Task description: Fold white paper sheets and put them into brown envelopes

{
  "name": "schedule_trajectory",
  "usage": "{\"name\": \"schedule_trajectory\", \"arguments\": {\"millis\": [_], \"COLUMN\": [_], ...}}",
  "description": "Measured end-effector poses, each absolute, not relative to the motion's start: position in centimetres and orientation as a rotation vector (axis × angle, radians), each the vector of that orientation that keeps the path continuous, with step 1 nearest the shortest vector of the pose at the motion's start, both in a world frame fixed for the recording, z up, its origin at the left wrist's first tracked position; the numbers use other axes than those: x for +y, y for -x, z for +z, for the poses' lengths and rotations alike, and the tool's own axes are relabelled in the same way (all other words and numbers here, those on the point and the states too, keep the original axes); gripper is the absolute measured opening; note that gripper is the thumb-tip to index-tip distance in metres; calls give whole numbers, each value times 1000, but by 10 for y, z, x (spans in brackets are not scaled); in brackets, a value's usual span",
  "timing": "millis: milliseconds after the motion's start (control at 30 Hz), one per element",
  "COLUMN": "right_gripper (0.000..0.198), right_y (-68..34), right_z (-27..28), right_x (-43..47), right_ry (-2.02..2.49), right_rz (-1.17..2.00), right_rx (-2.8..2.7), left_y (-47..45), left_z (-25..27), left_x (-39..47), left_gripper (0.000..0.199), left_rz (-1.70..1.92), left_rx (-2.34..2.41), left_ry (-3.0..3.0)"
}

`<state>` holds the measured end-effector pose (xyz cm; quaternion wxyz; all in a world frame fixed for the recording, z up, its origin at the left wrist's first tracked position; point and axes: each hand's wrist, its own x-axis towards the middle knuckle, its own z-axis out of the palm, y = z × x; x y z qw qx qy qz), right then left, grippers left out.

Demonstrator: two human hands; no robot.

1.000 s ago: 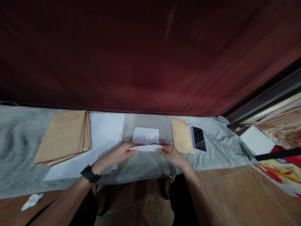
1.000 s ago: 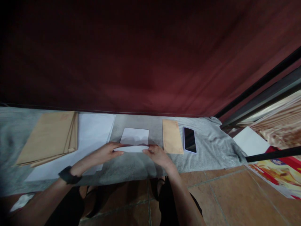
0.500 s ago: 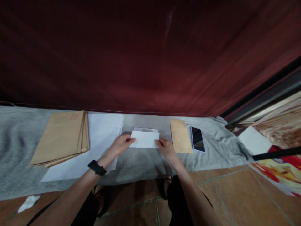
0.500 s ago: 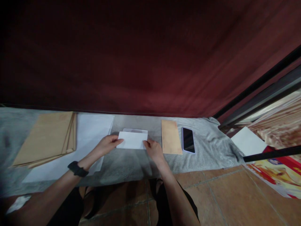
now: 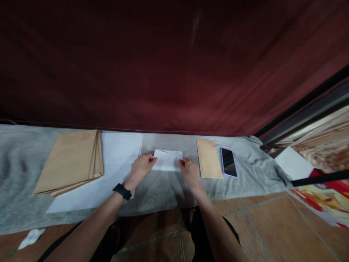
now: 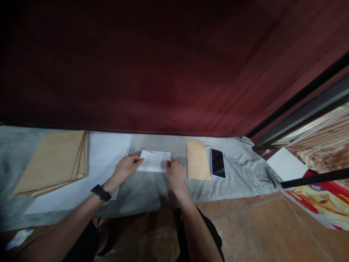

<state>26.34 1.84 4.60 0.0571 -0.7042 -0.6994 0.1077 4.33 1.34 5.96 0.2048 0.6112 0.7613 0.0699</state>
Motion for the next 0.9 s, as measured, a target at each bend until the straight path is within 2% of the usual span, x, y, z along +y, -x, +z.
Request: {"name": "schedule_trajectory", "arguments": {"millis": [433,700,900], "right_gripper": [35,40,32], "right_y": [-254,-252,-251], "right_z": [43,39,45], "right_x": [17,16,18], "right_ry": [2157,2161,1965], "right_rz": [97,101,36], "right_rx": [-2137,-2116,-2127], "left_y": [-54,-60,-62], "left_z": [60,63,63], "left_x": [16,16,17], "left_gripper": [41,41,42], "left_rz": [146,121,96], "left_rx": [2229,2279,2292], "left_ry": [-1729,-1742,-1748]}}
